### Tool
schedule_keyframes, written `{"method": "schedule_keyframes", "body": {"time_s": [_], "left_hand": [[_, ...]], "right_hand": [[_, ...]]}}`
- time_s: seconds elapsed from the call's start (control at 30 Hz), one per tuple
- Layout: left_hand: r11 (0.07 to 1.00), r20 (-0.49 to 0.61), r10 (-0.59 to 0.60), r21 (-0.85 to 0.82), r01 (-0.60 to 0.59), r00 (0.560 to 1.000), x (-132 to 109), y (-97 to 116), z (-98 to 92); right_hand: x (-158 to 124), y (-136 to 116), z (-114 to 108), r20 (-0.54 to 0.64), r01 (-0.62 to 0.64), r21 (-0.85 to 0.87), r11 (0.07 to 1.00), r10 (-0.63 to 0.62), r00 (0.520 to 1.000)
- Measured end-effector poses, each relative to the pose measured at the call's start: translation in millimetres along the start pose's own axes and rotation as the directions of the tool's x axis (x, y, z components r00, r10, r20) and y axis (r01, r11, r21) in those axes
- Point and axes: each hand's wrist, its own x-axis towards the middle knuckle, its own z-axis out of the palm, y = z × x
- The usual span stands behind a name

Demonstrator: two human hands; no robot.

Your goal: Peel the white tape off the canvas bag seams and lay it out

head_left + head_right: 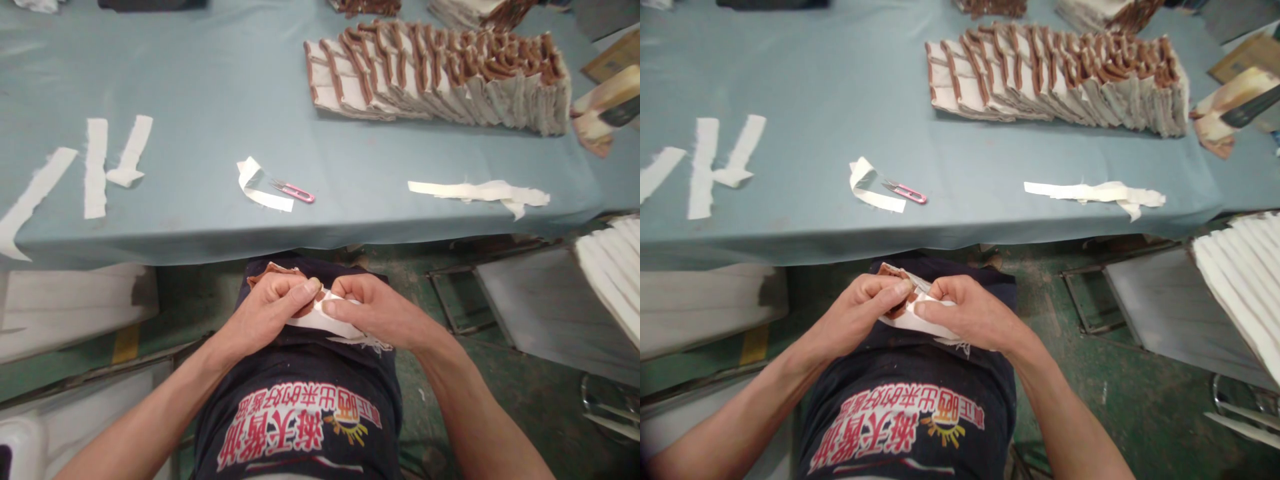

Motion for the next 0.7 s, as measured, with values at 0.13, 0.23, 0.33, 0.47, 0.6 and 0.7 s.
{"method": "schedule_keyframes", "body": {"time_s": [0.13, 0.23, 0.33, 0.47, 0.6, 0.7], "left_hand": [[0.998, 0.051, -0.041, -0.051, 0.043, 0.998, -4.1, 5.2, -1.7], [0.992, 0.062, -0.102, -0.073, 0.107, 0.993, -7.8, 7.4, 0.2], [0.996, -0.032, -0.089, -0.015, 0.089, 0.996, -9.6, 6.6, 6.7], [0.998, -0.148, -0.049, 0.034, 0.055, 0.988, -10.9, 5.1, 17.3], [0.997, -0.198, -0.025, 0.067, 0.039, 0.980, -12.8, 7.3, 22.3], [0.996, -0.207, -0.011, 0.082, 0.028, 0.978, -13.9, 8.2, 22.8]], "right_hand": [[1.2, 1.2, -0.9, 0.003, 0.004, -0.011, 1.000, -0.004, 1.000], [0.9, 2.5, -1.1, 0.003, 0.025, -0.058, 0.998, -0.024, 1.000], [-0.6, 4.1, 0.1, -0.034, 0.064, -0.125, 0.990, -0.069, 0.997], [-4.3, 5.8, 4.1, -0.119, 0.116, -0.231, 0.966, -0.147, 0.982], [-7.6, 6.9, 8.0, -0.227, 0.223, -0.367, 0.903, -0.320, 0.920], [-6.9, 10.2, 10.7, -0.229, 0.280, -0.328, 0.902, -0.363, 0.903]]}}
